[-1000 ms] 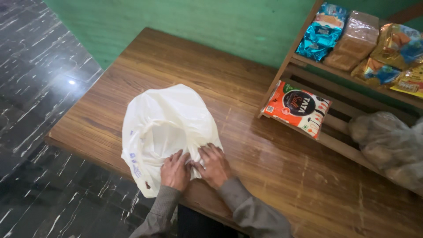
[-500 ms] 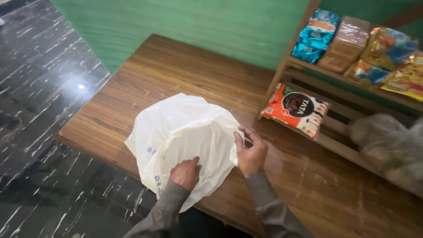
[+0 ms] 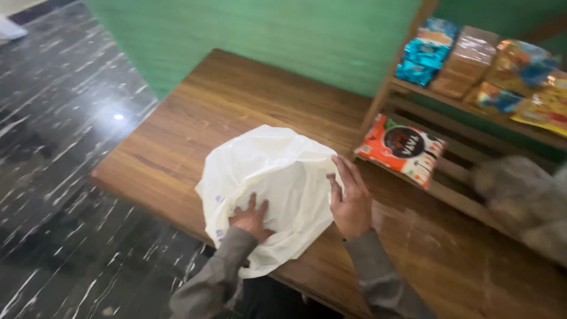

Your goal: The person places various packaged grocery items onto a wooden shelf, then removes them and packs them into a white plastic bag. Items handled include biscuits, noodles, grains, and salt.

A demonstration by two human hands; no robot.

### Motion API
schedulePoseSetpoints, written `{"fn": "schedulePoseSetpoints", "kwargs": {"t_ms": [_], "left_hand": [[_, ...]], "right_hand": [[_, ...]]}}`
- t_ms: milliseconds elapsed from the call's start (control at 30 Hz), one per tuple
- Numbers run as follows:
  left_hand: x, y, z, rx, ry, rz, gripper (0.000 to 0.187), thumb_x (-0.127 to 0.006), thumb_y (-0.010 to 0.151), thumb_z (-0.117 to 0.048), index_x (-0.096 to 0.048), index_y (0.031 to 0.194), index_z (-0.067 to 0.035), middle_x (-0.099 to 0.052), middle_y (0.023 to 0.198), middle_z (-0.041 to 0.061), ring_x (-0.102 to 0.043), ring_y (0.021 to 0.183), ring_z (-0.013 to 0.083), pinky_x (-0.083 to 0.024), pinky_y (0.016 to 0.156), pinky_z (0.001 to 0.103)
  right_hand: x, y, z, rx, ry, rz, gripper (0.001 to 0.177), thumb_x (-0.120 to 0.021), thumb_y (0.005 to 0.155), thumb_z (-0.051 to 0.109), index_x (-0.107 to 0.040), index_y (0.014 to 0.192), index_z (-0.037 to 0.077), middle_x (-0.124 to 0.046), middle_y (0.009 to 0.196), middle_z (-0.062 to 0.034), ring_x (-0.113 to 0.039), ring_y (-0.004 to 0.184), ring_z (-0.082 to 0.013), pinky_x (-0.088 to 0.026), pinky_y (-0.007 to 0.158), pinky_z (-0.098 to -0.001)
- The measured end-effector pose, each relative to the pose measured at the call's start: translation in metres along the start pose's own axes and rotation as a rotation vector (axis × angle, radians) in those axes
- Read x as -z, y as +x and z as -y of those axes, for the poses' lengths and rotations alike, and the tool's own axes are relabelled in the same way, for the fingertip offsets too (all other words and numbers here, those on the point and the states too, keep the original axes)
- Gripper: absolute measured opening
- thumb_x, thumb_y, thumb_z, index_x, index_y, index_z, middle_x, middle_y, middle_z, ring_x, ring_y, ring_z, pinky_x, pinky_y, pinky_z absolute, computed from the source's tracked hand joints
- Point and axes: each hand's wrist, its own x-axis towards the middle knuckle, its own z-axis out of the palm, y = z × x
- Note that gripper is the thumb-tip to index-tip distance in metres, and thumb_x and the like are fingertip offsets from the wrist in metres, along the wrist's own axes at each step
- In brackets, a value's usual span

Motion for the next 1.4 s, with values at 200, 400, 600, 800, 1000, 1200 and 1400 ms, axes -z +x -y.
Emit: {"fn": "schedulePoseSetpoints", "kwargs": {"t_ms": [200, 400, 600, 800, 1000, 1200, 1400], "left_hand": [[0.007, 0.008, 0.004, -0.094, 0.075, 0.002, 0.074, -0.084, 0.077, -0.057, -0.068, 0.133, -0.012, -0.051, 0.149, 0.021, -0.061, 0.127, 0.0442, -0.051, 0.103, 0.057], [0.017, -0.002, -0.014, -0.114, 0.106, -0.173, 0.052, -0.083, 0.078, -0.051, -0.075, 0.112, -0.014, -0.061, 0.128, 0.009, -0.057, 0.123, 0.0420, -0.054, 0.090, 0.061], [0.000, 0.017, -0.012, -0.130, 0.137, -0.216, 0.045, -0.083, 0.081, -0.040, -0.070, 0.116, -0.015, -0.056, 0.130, 0.009, -0.056, 0.119, 0.0385, -0.056, 0.084, 0.058], [-0.006, 0.072, 0.009, -0.128, 0.182, -0.240, 0.068, -0.081, 0.082, -0.015, -0.049, 0.141, -0.018, -0.045, 0.150, 0.011, -0.050, 0.130, 0.0429, -0.058, 0.085, 0.058], [-0.013, 0.113, 0.049, -0.199, 0.166, 0.019, 0.149, -0.107, 0.053, -0.048, -0.011, 0.164, -0.020, -0.035, 0.157, 0.029, -0.036, 0.145, 0.0481, -0.036, 0.121, 0.051], [-0.033, 0.129, 0.044, 0.065, 0.303, 0.178, 0.149, -0.106, 0.060, -0.033, 0.001, 0.164, -0.033, -0.022, 0.165, 0.022, -0.026, 0.150, 0.0456, -0.028, 0.118, 0.064], [0.008, 0.094, 0.019, -0.094, 0.348, 0.174, 0.136, -0.108, 0.060, -0.031, -0.023, 0.163, -0.006, -0.054, 0.147, 0.018, -0.054, 0.136, 0.0379, -0.052, 0.105, 0.054]], "right_hand": [[0.013, 0.013, 0.006, 0.086, -0.026, -0.039, 0.052, -0.059, 0.096, -0.003, -0.052, 0.147, 0.001, -0.055, 0.148, -0.0213, -0.056, 0.135, -0.0401, -0.048, 0.110, -0.0420], [0.009, -0.011, 0.024, 0.184, -0.377, 0.031, 0.044, -0.066, 0.091, 0.004, -0.060, 0.134, 0.002, -0.052, 0.150, -0.0259, -0.052, 0.133, -0.0414, -0.045, 0.108, -0.0429], [-0.062, -0.077, 0.026, 0.150, -0.117, 0.440, 0.058, -0.051, 0.079, -0.003, -0.058, 0.136, 0.000, -0.058, 0.145, -0.0200, -0.056, 0.134, -0.0372, -0.049, 0.107, -0.0437], [-0.129, -0.072, -0.050, -0.108, -0.489, 0.793, 0.054, -0.046, 0.097, 0.008, -0.048, 0.150, 0.012, -0.051, 0.152, -0.0156, -0.057, 0.125, -0.0378, -0.048, 0.104, -0.0464], [-0.144, -0.073, -0.115, -0.019, -0.152, 0.592, 0.092, -0.079, 0.063, 0.013, -0.046, 0.148, 0.006, -0.047, 0.150, -0.0223, -0.043, 0.139, -0.0402, -0.035, 0.114, -0.0445], [-0.109, -0.039, -0.127, -0.103, -0.047, 0.733, 0.085, -0.080, 0.081, 0.023, -0.044, 0.157, 0.011, -0.048, 0.160, -0.0168, -0.041, 0.151, -0.0321, -0.031, 0.125, -0.0401], [-0.084, -0.020, -0.082, -0.056, -0.511, 1.008, 0.112, -0.096, 0.061, 0.021, -0.035, 0.155, 0.015, -0.028, 0.163, -0.0210, -0.028, 0.147, -0.0391, -0.028, 0.117, -0.0440]]}}
